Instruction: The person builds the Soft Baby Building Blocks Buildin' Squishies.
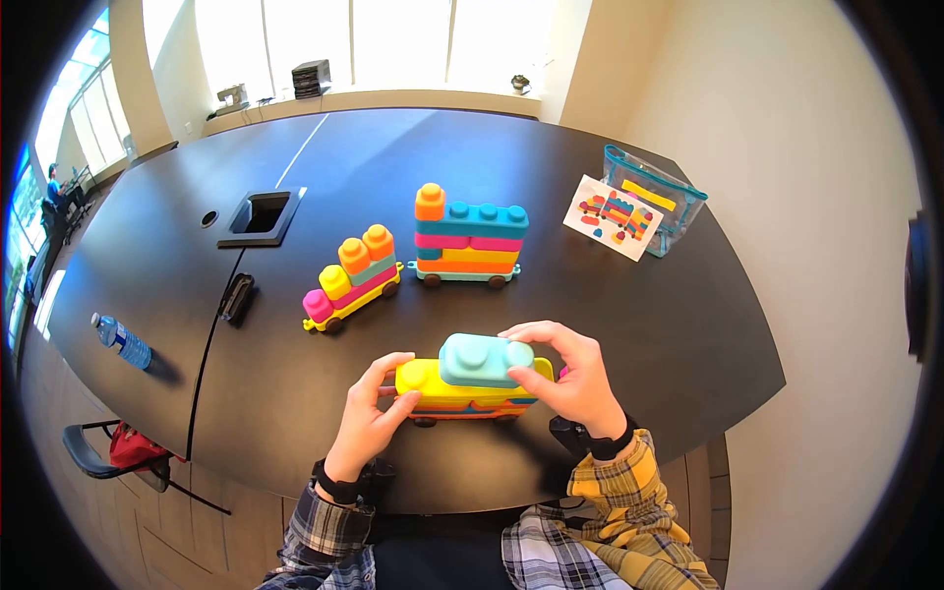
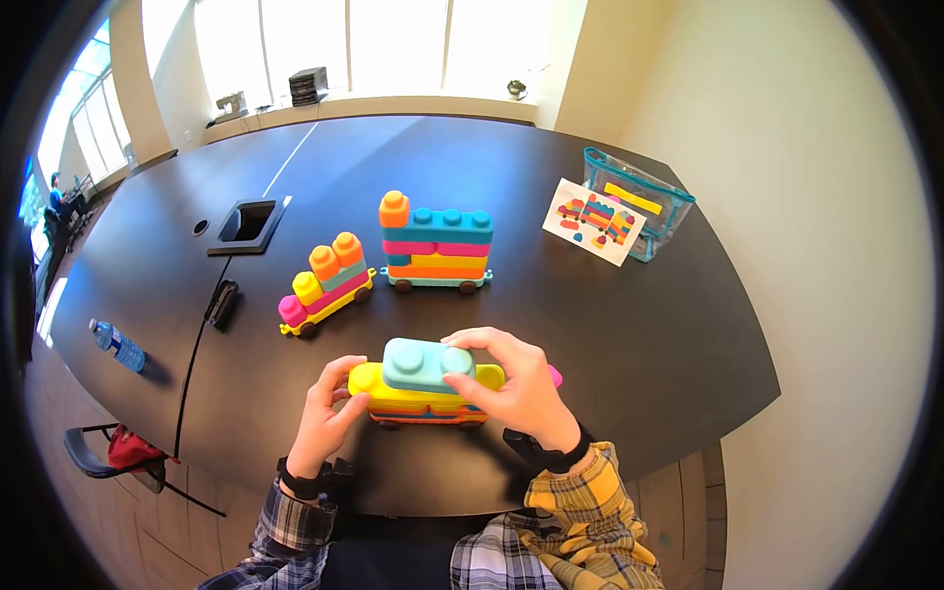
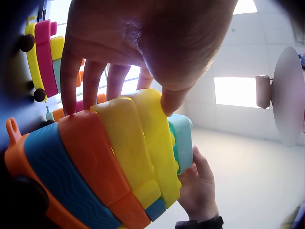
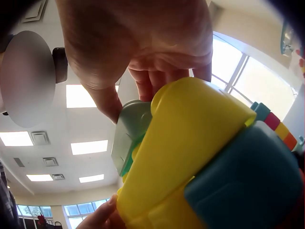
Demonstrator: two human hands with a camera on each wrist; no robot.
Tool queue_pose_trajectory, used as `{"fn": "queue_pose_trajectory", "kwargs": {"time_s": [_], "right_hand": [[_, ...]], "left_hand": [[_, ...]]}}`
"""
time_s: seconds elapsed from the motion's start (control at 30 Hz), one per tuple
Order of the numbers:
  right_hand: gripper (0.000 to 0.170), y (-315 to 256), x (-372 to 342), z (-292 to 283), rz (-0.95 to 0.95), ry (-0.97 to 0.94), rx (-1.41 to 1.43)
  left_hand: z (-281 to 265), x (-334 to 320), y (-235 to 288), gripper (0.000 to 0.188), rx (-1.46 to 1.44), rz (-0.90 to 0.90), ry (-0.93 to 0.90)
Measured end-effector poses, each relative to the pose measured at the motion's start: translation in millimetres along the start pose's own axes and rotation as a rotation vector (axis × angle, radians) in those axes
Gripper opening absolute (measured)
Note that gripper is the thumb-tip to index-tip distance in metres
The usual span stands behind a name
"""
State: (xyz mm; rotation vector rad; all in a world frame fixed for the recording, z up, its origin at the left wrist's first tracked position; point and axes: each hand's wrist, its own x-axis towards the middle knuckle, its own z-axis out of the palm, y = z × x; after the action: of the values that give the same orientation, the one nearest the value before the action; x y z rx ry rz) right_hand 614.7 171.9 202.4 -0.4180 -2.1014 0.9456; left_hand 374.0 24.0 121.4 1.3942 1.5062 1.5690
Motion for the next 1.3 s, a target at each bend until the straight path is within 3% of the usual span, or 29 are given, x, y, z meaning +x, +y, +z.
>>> {"fn": "queue_pose_trajectory", "kwargs": {"time_s": [0.63, 0.7, 0.77, 0.8, 0.83, 0.9, 0.93, 1.0, 1.1, 1.3], "right_hand": [[0.035, 19, -14, 13, -0.043, -0.037, -0.017], [0.043, 17, -15, 2, -0.018, -0.103, -0.073], [0.048, 32, -20, -18, 0.0, -0.033, -0.106], [0.047, 33, -26, -30, 0.155, 0.034, -0.043], [0.049, 41, -30, -37, 0.155, 0.131, -0.09], [0.05, 53, -40, -54, 0.309, 0.167, -0.412], [0.05, 63, -49, -60, 0.311, 0.169, -0.412], [0.055, 77, -67, -64, 0.451, -0.049, -0.809], [0.052, 86, -80, -58, 0.578, -0.154, -0.84], [0.053, 108, -92, -59, 0.473, -0.124, -0.779]], "left_hand": [[2, -2, 0, 0.047, 0.023, -0.018, 0.009], [2, -1, 1, 0.047, 0.02, -0.012, 0.005], [1, 0, 1, 0.047, 0.025, -0.016, 0.003], [0, 1, 0, 0.047, 0.026, -0.012, -0.003], [1, 0, -1, 0.047, 0.023, -0.006, 0.001], [1, -1, -2, 0.047, 0.019, -0.006, 0.003], [1, -1, -1, 0.047, 0.021, -0.004, 0.004], [1, 0, -1, 0.046, 0.022, 0.0, 0.003], [1, 1, -3, 0.047, 0.03, 0.003, 0.0], [1, -1, -3, 0.047, 0.011, -0.002, 0.007]]}}
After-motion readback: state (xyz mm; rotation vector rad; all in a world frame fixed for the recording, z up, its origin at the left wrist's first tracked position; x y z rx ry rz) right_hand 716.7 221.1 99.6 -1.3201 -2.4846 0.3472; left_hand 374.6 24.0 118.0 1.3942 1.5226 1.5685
